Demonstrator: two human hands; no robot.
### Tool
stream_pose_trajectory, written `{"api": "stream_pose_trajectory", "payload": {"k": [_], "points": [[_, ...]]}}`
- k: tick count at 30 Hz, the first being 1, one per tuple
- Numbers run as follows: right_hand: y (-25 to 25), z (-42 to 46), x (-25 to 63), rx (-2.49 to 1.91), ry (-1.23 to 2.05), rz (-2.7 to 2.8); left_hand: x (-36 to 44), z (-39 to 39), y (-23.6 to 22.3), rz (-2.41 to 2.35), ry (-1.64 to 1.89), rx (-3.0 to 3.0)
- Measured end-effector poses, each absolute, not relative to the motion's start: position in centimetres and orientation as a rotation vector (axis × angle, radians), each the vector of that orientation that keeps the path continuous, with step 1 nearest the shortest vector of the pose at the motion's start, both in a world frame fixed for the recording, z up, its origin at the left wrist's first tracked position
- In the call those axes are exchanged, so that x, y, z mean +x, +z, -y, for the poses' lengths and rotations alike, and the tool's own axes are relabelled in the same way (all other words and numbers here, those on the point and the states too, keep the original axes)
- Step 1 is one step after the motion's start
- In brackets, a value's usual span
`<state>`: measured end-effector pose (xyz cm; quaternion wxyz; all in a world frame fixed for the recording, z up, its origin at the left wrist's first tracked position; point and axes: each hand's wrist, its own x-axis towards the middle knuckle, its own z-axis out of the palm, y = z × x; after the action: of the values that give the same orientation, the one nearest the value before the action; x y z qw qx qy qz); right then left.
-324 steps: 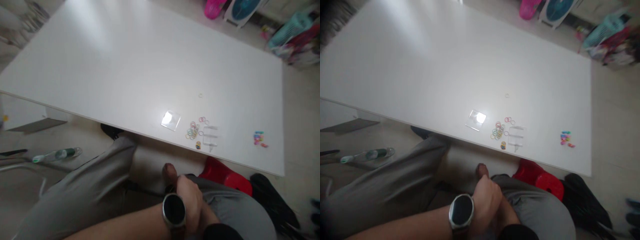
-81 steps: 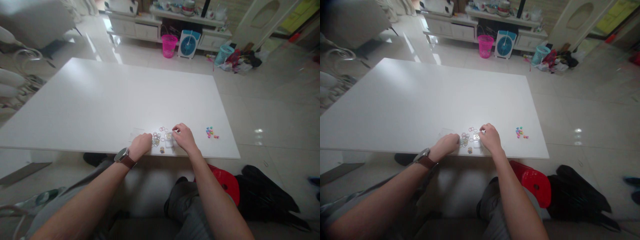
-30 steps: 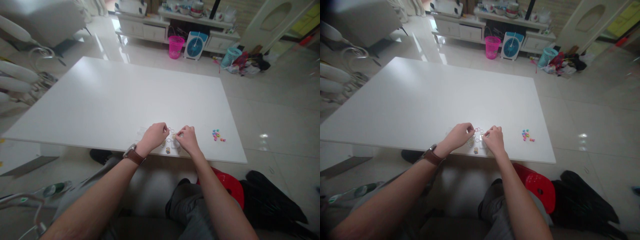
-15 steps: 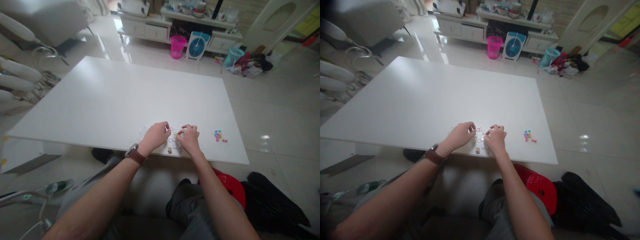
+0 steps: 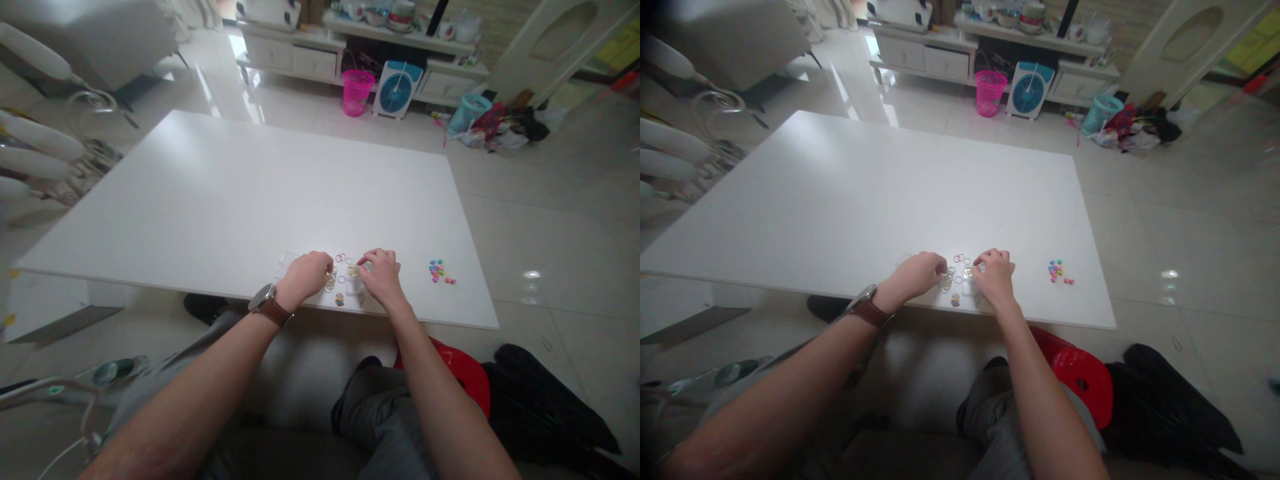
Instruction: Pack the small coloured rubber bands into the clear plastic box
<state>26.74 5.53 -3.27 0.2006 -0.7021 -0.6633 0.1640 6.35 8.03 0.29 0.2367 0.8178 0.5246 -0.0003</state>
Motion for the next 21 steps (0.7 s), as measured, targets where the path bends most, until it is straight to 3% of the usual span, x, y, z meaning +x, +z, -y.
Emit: {"api": "stream_pose_trajectory", "payload": {"k": [21], "points": [[-3.1,-5.5,26.8,-1.936,0.477,1.855,7.1,-6.3,-1.5,-1.317,-0.096,2.406]]}}
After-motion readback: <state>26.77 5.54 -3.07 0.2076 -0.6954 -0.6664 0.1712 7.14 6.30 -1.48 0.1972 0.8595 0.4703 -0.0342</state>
